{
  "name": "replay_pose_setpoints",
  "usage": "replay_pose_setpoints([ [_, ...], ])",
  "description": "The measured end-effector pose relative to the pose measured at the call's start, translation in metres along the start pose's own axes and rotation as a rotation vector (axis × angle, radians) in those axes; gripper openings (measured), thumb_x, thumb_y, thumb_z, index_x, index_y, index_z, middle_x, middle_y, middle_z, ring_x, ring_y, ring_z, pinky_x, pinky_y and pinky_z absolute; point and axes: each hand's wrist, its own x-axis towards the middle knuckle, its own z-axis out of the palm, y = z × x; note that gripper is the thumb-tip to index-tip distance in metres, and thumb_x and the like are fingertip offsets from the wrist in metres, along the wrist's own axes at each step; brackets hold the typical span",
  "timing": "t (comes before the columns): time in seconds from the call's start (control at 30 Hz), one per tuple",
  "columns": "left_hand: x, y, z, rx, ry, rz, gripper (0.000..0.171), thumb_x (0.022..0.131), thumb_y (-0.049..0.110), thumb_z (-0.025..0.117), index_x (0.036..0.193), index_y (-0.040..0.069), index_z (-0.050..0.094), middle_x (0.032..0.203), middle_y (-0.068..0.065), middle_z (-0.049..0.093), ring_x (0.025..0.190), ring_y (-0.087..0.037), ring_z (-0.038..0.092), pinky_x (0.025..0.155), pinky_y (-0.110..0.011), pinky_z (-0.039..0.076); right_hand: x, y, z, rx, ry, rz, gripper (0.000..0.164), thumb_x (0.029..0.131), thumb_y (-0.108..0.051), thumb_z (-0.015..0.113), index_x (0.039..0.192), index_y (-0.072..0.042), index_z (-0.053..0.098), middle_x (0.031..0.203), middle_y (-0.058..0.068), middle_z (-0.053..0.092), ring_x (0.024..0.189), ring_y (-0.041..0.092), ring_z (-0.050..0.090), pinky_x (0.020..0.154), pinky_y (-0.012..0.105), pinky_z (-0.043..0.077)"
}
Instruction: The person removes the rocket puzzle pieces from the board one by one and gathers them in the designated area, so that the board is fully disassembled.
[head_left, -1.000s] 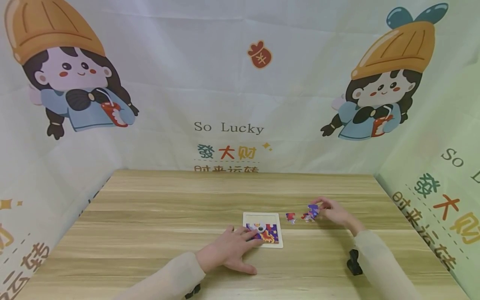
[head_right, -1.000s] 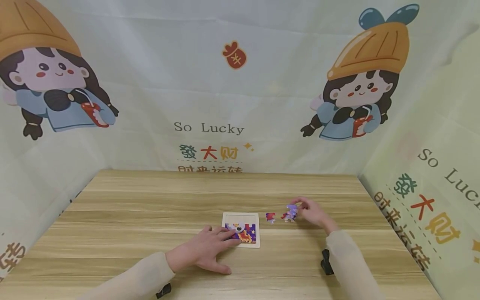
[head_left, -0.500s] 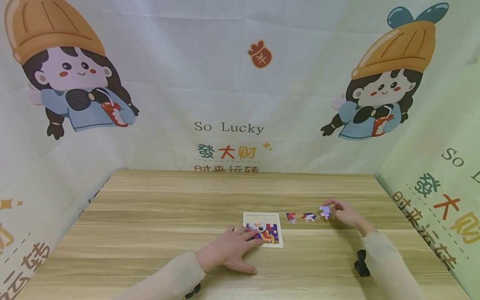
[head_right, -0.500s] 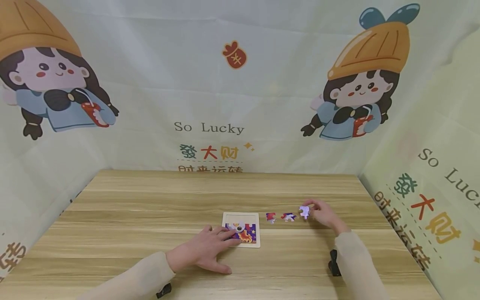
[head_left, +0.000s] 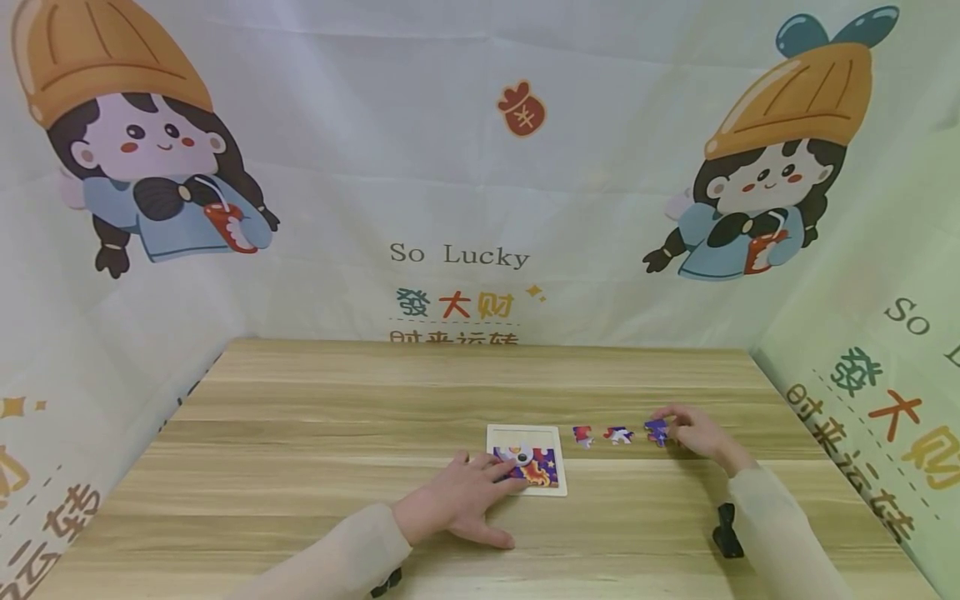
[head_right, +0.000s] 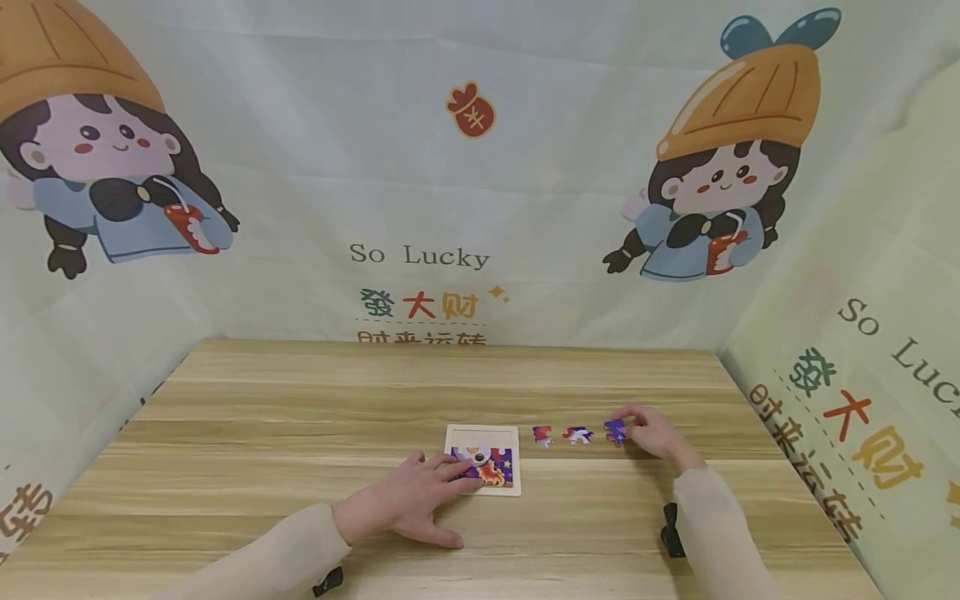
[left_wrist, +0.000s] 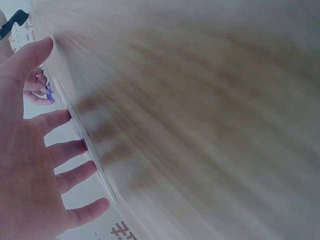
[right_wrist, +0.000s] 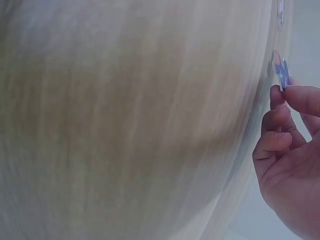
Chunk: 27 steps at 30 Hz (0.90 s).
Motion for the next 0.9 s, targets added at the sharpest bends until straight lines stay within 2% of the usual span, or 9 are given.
replay_pose_setpoints([
  [0.43,0.0,-0.001,0.002,0.008,0.015,0.007,0.077,0.076,0.07,0.05,0.14,0.029,0.037,0.144,-0.001,0.034,0.127,-0.024,0.033,0.097,-0.052,0.03,-0.005,0.002,0.0,-0.042,0.019,0.019,0.031,0.084,0.003,0.049,0.112,0.015,0.05,0.083,0.012,0.054,0.067,0.02,0.048,0.058,0.03,0.041],
  [0.67,0.0,0.001,0.002,0.013,0.001,-0.003,0.083,0.076,0.071,0.049,0.141,0.021,0.036,0.144,-0.001,0.034,0.128,-0.023,0.032,0.097,-0.051,0.031,-0.006,-0.003,0.003,-0.039,0.024,0.051,0.031,0.089,-0.006,0.051,0.115,0.012,0.05,0.086,0.012,0.054,0.07,0.02,0.05,0.06,0.032,0.042],
  [0.9,0.0,-0.001,0.003,-0.004,0.007,-0.009,0.084,0.076,0.071,0.048,0.141,0.02,0.036,0.144,-0.001,0.034,0.129,-0.023,0.031,0.097,-0.052,0.03,-0.001,-0.011,0.011,-0.072,0.014,0.015,0.031,0.091,-0.011,0.052,0.116,0.007,0.053,0.087,0.01,0.057,0.07,0.019,0.054,0.061,0.032,0.046],
])
